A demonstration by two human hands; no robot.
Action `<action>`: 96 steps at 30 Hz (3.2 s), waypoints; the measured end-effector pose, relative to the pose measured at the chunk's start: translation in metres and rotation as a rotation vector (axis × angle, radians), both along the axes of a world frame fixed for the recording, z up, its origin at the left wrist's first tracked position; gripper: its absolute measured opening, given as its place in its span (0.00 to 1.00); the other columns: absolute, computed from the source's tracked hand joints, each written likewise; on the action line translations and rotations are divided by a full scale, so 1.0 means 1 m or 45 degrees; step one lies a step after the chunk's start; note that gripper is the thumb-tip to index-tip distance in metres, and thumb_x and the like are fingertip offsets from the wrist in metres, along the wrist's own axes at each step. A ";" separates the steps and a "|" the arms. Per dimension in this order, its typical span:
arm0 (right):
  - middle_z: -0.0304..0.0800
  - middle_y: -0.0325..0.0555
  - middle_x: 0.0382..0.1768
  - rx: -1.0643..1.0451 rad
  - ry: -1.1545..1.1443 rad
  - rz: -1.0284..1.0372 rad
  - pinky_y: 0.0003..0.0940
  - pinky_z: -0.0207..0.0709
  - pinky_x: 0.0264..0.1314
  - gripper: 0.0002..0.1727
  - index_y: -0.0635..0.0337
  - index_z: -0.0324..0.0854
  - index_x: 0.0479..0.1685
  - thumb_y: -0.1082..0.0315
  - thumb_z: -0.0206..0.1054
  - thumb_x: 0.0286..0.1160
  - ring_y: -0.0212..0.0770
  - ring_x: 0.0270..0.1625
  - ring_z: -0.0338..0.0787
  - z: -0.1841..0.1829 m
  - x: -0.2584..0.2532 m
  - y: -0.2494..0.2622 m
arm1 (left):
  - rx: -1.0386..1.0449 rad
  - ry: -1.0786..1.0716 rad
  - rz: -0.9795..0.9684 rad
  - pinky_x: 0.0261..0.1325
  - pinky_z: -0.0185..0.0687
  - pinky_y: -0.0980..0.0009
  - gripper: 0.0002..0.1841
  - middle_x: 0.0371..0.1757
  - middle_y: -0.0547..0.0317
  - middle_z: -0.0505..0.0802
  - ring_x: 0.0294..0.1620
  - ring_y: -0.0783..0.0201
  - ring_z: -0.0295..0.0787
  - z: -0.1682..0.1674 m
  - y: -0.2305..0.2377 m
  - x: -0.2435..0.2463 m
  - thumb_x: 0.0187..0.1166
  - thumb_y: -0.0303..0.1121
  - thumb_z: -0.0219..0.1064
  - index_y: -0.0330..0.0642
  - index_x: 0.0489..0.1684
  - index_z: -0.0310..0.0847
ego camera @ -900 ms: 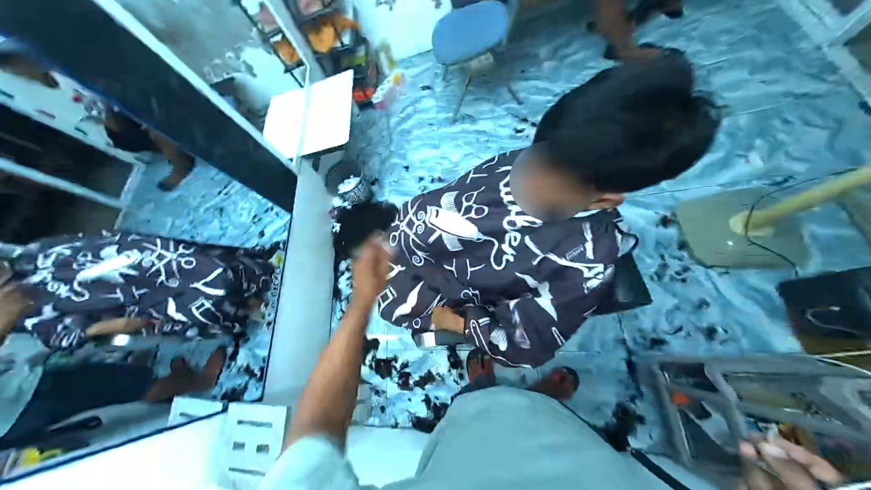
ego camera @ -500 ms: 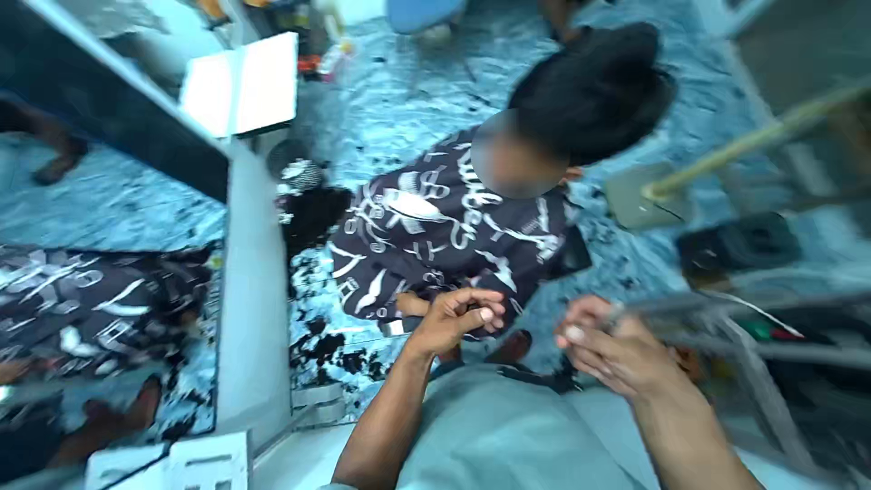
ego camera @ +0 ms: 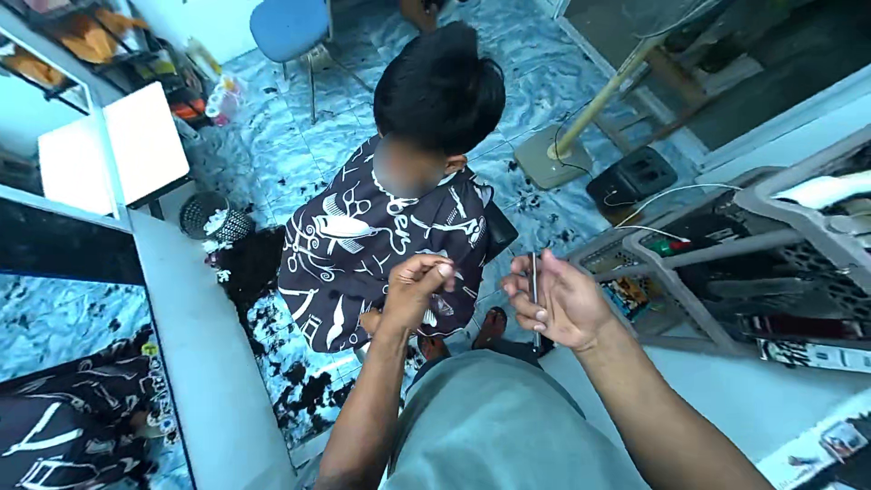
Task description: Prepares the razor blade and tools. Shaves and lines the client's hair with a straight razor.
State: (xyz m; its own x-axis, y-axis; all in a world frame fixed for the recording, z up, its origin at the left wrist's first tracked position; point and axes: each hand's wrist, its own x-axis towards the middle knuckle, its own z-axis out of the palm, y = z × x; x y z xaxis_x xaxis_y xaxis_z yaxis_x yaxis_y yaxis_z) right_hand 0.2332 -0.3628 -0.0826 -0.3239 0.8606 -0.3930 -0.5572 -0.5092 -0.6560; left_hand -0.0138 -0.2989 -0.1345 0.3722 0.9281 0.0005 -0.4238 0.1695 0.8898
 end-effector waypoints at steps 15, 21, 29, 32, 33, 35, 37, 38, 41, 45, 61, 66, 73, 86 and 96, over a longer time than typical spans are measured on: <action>0.80 0.36 0.20 0.707 -1.446 0.580 0.32 0.78 0.28 0.09 0.53 0.79 0.48 0.58 0.65 0.86 0.31 0.22 0.81 0.027 -0.014 0.036 | 0.137 0.142 0.060 0.50 0.89 0.63 0.05 0.50 0.55 0.90 0.47 0.63 0.88 0.028 -0.008 0.021 0.82 0.29 0.67 0.42 0.48 0.87; 0.87 0.35 0.26 0.605 -1.674 0.733 0.35 0.82 0.33 0.07 0.50 0.81 0.39 0.59 0.68 0.83 0.32 0.28 0.86 0.050 -0.020 0.048 | 0.007 0.065 0.044 0.48 0.90 0.63 0.05 0.42 0.52 0.92 0.39 0.62 0.90 0.023 -0.015 0.032 0.82 0.25 0.67 0.37 0.47 0.87; 0.89 0.33 0.26 0.609 -1.775 0.724 0.37 0.83 0.36 0.07 0.49 0.84 0.37 0.59 0.73 0.79 0.32 0.30 0.88 0.056 -0.023 0.051 | -0.021 0.049 0.065 0.44 0.88 0.66 0.04 0.42 0.51 0.92 0.37 0.64 0.88 0.024 -0.013 0.040 0.81 0.26 0.69 0.38 0.44 0.88; 0.89 0.33 0.26 0.597 -1.787 0.734 0.37 0.84 0.36 0.07 0.49 0.84 0.37 0.59 0.73 0.79 0.32 0.31 0.89 0.056 -0.022 0.051 | -0.043 0.033 0.056 0.45 0.88 0.66 0.03 0.42 0.52 0.92 0.37 0.64 0.88 0.024 -0.014 0.042 0.81 0.26 0.69 0.38 0.43 0.88; 0.89 0.33 0.26 0.596 -1.784 0.728 0.37 0.84 0.36 0.07 0.49 0.84 0.37 0.60 0.72 0.80 0.32 0.30 0.89 0.056 -0.022 0.051 | -0.032 0.039 0.051 0.44 0.88 0.66 0.03 0.42 0.51 0.92 0.37 0.64 0.88 0.024 -0.014 0.043 0.81 0.26 0.69 0.37 0.43 0.88; 0.89 0.33 0.26 0.601 -1.786 0.711 0.37 0.83 0.35 0.07 0.49 0.84 0.37 0.60 0.73 0.79 0.32 0.29 0.88 0.056 -0.021 0.051 | 0.022 0.094 0.067 0.43 0.88 0.67 0.03 0.41 0.50 0.92 0.36 0.64 0.88 0.023 -0.015 0.044 0.81 0.25 0.68 0.36 0.43 0.87; 0.87 0.34 0.24 0.615 -1.783 0.681 0.37 0.82 0.33 0.07 0.49 0.83 0.35 0.60 0.74 0.78 0.33 0.28 0.87 0.053 -0.019 0.050 | 0.097 0.193 0.098 0.42 0.89 0.67 0.03 0.40 0.50 0.92 0.35 0.63 0.88 0.024 -0.017 0.046 0.82 0.25 0.67 0.35 0.44 0.86; 0.87 0.34 0.23 0.620 -1.778 0.671 0.38 0.82 0.33 0.08 0.50 0.83 0.35 0.60 0.74 0.77 0.33 0.28 0.87 0.052 -0.019 0.049 | 0.131 0.237 0.108 0.42 0.89 0.67 0.03 0.40 0.51 0.92 0.35 0.63 0.89 0.024 -0.018 0.046 0.82 0.25 0.67 0.35 0.44 0.86; 0.87 0.35 0.24 0.623 -1.756 0.660 0.38 0.83 0.35 0.07 0.51 0.84 0.36 0.61 0.75 0.76 0.33 0.28 0.87 0.050 -0.017 0.048 | 0.212 0.328 0.092 0.42 0.89 0.67 0.03 0.41 0.53 0.91 0.36 0.63 0.89 0.025 -0.018 0.043 0.82 0.24 0.66 0.36 0.44 0.86; 0.88 0.36 0.26 0.608 -1.710 0.660 0.39 0.84 0.36 0.06 0.52 0.85 0.39 0.62 0.75 0.77 0.34 0.29 0.88 0.049 -0.012 0.046 | 0.358 0.467 0.055 0.42 0.92 0.64 0.04 0.41 0.53 0.93 0.37 0.62 0.92 0.022 -0.014 0.035 0.83 0.27 0.66 0.37 0.45 0.86; 0.92 0.35 0.26 0.668 -1.302 0.194 0.26 0.81 0.28 0.06 0.53 0.83 0.33 0.67 0.68 0.80 0.29 0.26 0.88 0.030 -0.021 0.035 | 0.069 -0.040 0.076 0.44 0.93 0.60 0.06 0.38 0.48 0.92 0.35 0.58 0.93 0.017 -0.020 0.042 0.87 0.27 0.61 0.38 0.53 0.80; 0.91 0.37 0.27 0.590 -1.339 0.158 0.29 0.84 0.31 0.07 0.53 0.83 0.33 0.66 0.69 0.80 0.31 0.28 0.89 0.028 -0.027 0.032 | -0.116 -0.178 0.275 0.41 0.90 0.64 0.04 0.40 0.54 0.91 0.35 0.62 0.91 0.020 -0.026 0.056 0.85 0.28 0.55 0.48 0.45 0.75; 0.93 0.38 0.28 0.534 -1.269 0.134 0.27 0.84 0.32 0.06 0.55 0.82 0.34 0.67 0.69 0.80 0.31 0.29 0.90 0.020 -0.016 0.037 | -0.196 -0.207 0.223 0.46 0.92 0.60 0.07 0.35 0.49 0.92 0.35 0.58 0.93 0.022 -0.026 0.063 0.86 0.27 0.51 0.42 0.50 0.74; 0.66 0.29 0.15 0.106 -0.455 0.521 0.20 0.61 0.11 0.14 0.54 0.85 0.50 0.57 0.57 0.89 0.24 0.11 0.63 -0.024 0.092 0.039 | -0.305 0.154 0.464 0.37 0.90 0.64 0.04 0.27 0.53 0.87 0.26 0.61 0.88 0.020 0.014 0.123 0.86 0.25 0.54 0.38 0.43 0.74; 0.59 0.28 0.10 -0.180 -0.234 0.592 0.21 0.56 0.08 0.18 0.53 0.81 0.38 0.65 0.42 0.79 0.25 0.07 0.57 -0.039 0.109 0.093 | 0.246 1.059 0.529 0.42 0.88 0.66 0.08 0.36 0.55 0.90 0.35 0.65 0.87 0.013 0.010 0.153 0.87 0.29 0.60 0.34 0.45 0.83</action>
